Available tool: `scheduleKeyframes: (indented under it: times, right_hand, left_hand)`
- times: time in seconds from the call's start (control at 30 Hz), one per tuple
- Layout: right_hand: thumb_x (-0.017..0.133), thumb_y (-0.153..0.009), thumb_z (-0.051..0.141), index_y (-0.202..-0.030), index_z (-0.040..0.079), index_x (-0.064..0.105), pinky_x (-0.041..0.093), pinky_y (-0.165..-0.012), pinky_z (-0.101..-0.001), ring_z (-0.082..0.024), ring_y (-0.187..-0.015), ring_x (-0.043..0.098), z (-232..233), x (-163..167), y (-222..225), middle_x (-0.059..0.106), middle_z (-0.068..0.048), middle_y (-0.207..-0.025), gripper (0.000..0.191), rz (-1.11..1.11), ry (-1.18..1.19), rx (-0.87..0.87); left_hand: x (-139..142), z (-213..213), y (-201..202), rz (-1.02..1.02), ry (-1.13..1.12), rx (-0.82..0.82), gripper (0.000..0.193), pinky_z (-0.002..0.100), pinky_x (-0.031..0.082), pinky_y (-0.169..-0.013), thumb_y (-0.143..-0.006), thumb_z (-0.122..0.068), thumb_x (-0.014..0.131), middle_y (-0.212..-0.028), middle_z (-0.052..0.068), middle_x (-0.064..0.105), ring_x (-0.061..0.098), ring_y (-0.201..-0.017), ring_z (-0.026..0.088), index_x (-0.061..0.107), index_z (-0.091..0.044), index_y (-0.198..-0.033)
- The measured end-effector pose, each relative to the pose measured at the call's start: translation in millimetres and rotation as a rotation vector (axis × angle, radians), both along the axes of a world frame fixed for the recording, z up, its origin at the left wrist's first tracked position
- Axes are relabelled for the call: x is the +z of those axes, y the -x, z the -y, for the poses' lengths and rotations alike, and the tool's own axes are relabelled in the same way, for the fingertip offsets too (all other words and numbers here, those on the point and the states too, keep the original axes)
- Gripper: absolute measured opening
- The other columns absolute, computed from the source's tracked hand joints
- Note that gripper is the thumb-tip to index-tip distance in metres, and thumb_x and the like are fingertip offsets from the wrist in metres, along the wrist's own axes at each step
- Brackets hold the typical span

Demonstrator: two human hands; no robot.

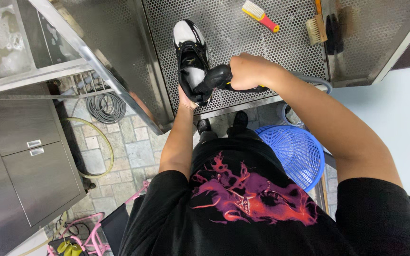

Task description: The person rinses a black and white sneaker under a faucet, then uses a handheld pressure washer to clean the shoe on a metal grate. The person rotates the shoe to clean different sides and the sole before placing it back in the sink.

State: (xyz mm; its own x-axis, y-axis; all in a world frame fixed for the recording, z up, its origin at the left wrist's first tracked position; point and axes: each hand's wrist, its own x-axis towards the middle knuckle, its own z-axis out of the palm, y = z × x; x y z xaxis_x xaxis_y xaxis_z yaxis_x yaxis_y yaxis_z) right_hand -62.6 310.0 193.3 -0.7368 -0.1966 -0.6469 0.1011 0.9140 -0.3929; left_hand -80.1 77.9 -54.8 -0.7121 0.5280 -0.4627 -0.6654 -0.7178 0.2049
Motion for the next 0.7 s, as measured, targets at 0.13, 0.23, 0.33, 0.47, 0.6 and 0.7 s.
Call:
scheduleKeyframes:
  times: [0.13, 0.23, 0.33, 0.47, 0.6, 0.7]
  right_hand:
    - [0.064, -0.073, 0.009, -0.092, -0.008, 0.074, 0.059, -0.076, -0.0516, -0.042, -0.086, 0.075, -8, -1, -5, 0.073, -0.029, -0.092, 0.027, 0.014, 0.006, -0.025]
    - [0.066, -0.074, 0.013, -0.099, -0.003, 0.073, 0.057, -0.081, -0.0513, -0.045, -0.090, 0.071, -12, -6, -14, 0.071, -0.029, -0.096, 0.030, -0.086, 0.047, -0.130]
    - [0.066, -0.075, 0.012, -0.100, -0.005, 0.074, 0.057, -0.084, -0.0505, -0.045, -0.094, 0.072, -10, -14, -21, 0.071, -0.030, -0.100, 0.031, -0.095, -0.037, -0.092]
    - [0.065, -0.076, 0.013, -0.103, 0.003, 0.074, 0.056, -0.085, -0.0517, -0.043, -0.094, 0.072, -10, -25, -33, 0.073, -0.026, -0.098, 0.031, -0.098, -0.023, -0.107]
    - [0.066, -0.076, 0.014, -0.103, 0.006, 0.075, 0.057, -0.083, -0.0525, -0.043, -0.091, 0.072, -11, -39, -45, 0.073, -0.024, -0.096, 0.029, -0.138, -0.032, -0.147]
    - [0.067, -0.076, 0.016, -0.102, 0.008, 0.075, 0.057, -0.081, -0.0526, -0.043, -0.088, 0.072, -16, -57, -50, 0.074, -0.022, -0.092, 0.028, -0.154, -0.020, -0.157]
  left_hand:
    - [1, 3, 4, 0.046, 0.062, -0.055, 0.061, 0.048, 0.060, -0.088, -0.097, -0.055, 0.049, -0.119, 0.017, 0.068, 0.069, -0.103, 0.034, 0.059, -0.005, -0.132]
    - [2, 5, 7, 0.033, 0.046, -0.001, 0.061, 0.046, 0.061, -0.087, -0.099, -0.057, 0.048, -0.118, 0.016, 0.068, 0.070, -0.100, 0.032, 0.057, -0.007, -0.131]
    - [5, 6, 7, -0.001, 0.057, -0.005, 0.063, 0.045, 0.061, -0.087, -0.099, -0.053, 0.048, -0.115, 0.019, 0.070, 0.071, -0.098, 0.033, 0.060, 0.000, -0.131]
    - [9, 5, 5, -0.105, 0.154, -0.011, 0.054, 0.043, 0.060, -0.091, -0.103, -0.046, 0.050, -0.117, 0.017, 0.072, 0.073, -0.102, 0.030, 0.062, 0.000, -0.129]
    - [10, 8, 4, -0.123, 0.216, 0.020, 0.048, 0.042, 0.061, -0.090, -0.104, -0.042, 0.049, -0.116, 0.014, 0.073, 0.073, -0.100, 0.028, 0.064, -0.002, -0.125]
    - [6, 11, 9, -0.189, 0.282, 0.060, 0.045, 0.039, 0.060, -0.091, -0.107, -0.036, 0.052, -0.119, 0.014, 0.072, 0.072, -0.102, 0.026, 0.063, 0.001, -0.130]
